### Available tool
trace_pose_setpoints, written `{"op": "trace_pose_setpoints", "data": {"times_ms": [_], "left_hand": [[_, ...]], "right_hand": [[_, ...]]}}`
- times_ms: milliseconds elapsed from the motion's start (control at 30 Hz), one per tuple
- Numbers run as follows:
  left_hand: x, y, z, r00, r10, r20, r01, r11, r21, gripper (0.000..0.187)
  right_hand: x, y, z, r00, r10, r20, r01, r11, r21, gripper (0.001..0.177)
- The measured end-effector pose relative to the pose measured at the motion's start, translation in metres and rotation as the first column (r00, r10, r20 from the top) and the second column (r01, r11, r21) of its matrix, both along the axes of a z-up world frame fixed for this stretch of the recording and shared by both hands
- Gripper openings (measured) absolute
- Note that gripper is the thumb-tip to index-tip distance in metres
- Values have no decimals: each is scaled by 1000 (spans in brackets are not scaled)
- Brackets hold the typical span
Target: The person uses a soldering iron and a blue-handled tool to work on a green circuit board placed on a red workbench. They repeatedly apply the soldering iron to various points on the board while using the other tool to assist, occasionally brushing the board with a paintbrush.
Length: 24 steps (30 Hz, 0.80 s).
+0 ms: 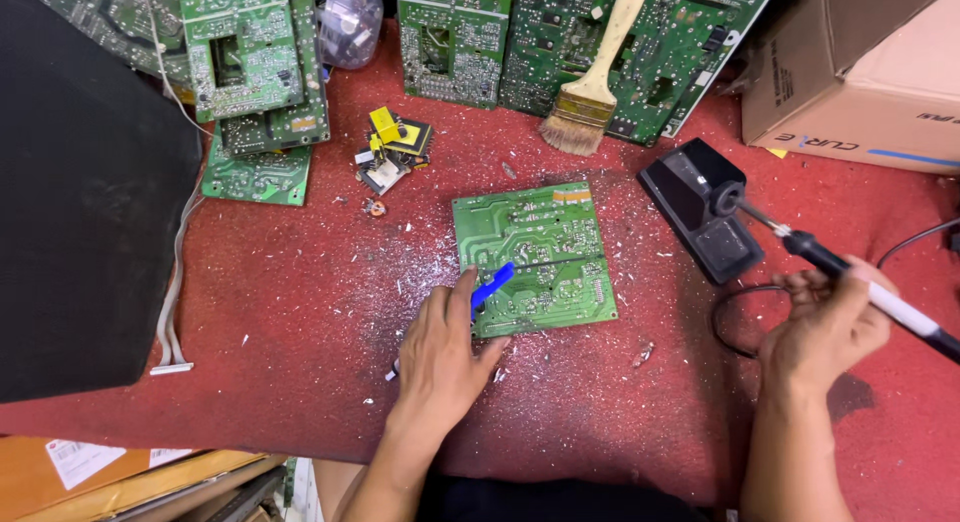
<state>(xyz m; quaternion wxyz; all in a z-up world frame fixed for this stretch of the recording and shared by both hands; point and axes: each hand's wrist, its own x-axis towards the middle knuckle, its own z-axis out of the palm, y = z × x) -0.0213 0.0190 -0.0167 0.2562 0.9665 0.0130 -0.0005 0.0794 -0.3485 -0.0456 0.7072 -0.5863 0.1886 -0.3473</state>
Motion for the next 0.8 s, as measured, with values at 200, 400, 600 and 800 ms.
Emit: {"op": "trace_pose_setpoints", "data": {"times_ms": [200,400,600,800], "left_hand": [[3,0,-8,998,54,22,-54,998,-23,101],[17,-4,-10,994,92,52,-96,993,68,105],[15,-5,-27,987,120,102,-130,986,100,100],[10,-9,-34,966,64,252,-96,988,117,76]], "right_hand": [[22,6,-24,975,217,-45,-219,974,-63,18],[41,-5,-20,889,249,-384,-356,903,-239,33],[13,41,73,298,264,-917,-879,450,-156,49],[66,88,86,603,251,-757,-798,160,-582,36]]}}
